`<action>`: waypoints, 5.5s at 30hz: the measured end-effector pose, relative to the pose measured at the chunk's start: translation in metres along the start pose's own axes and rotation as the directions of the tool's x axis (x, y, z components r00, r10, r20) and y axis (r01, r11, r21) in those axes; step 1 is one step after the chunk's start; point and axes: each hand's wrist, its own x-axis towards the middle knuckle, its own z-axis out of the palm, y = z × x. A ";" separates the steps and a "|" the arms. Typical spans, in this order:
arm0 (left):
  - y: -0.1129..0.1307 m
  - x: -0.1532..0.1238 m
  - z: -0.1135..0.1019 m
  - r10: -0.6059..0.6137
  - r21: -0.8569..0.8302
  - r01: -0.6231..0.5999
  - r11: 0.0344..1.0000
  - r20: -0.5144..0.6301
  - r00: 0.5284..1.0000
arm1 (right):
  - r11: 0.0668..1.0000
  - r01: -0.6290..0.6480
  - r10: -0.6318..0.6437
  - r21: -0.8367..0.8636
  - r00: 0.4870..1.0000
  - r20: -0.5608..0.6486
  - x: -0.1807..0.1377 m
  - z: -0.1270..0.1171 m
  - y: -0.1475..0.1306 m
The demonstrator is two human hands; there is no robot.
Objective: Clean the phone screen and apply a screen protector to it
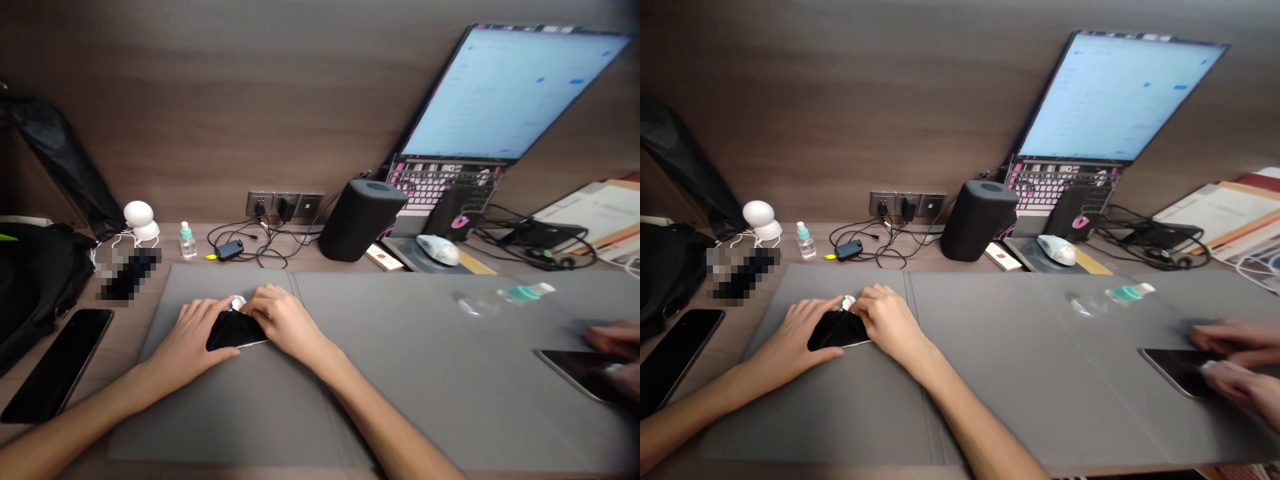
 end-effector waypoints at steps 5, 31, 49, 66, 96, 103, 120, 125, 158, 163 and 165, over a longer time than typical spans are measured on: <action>0.000 -0.002 -0.004 0.146 0.112 -0.142 0.984 -0.030 0.989 | 0.992 -0.128 0.125 -0.022 0.988 -0.092 0.001 -0.003 0.014; -0.008 0.003 -0.006 0.568 0.480 -0.488 0.729 -0.026 0.822 | 0.956 -0.262 0.281 0.132 0.946 -0.158 0.003 -0.020 0.032; -0.012 0.003 -0.007 0.573 0.441 -0.516 0.735 0.004 0.820 | 0.965 -0.243 0.257 0.097 0.952 -0.169 0.002 -0.018 0.033; -0.007 0.010 -0.019 0.609 0.436 -0.548 0.714 0.001 0.794 | 0.967 -0.254 0.256 0.029 0.961 -0.102 0.005 -0.019 0.032; -0.049 0.028 -0.029 -0.379 -0.358 0.262 0.896 -0.312 0.871 | 0.958 0.070 -0.062 0.278 0.997 -0.039 -0.003 -0.023 0.027; -0.031 0.014 -0.027 0.148 0.092 -0.119 0.989 -0.448 0.882 | 0.982 0.186 -0.185 -0.037 0.982 0.023 -0.010 -0.006 0.005; -0.036 0.015 -0.015 0.066 -0.099 -0.136 0.986 -0.518 0.853 | 0.984 0.164 -0.164 -0.067 0.986 0.017 0.004 0.039 -0.028; -0.036 0.015 -0.016 0.040 -0.107 -0.113 0.988 -0.529 0.848 | 0.979 0.185 -0.181 -0.087 0.982 0.052 0.013 0.048 -0.043; -0.034 0.015 -0.021 0.052 -0.084 -0.101 0.991 -0.454 0.890 | 0.900 0.397 -0.347 -0.180 0.902 0.257 -0.009 0.030 -0.081; -0.034 0.013 -0.020 0.034 -0.094 -0.085 0.992 -0.448 0.894 | 0.894 0.409 -0.351 -0.181 0.893 0.283 -0.009 0.025 -0.083; -0.035 0.012 -0.019 0.024 -0.097 -0.075 0.992 -0.444 0.896 | 0.893 0.406 -0.346 -0.192 0.895 0.282 -0.009 0.024 -0.083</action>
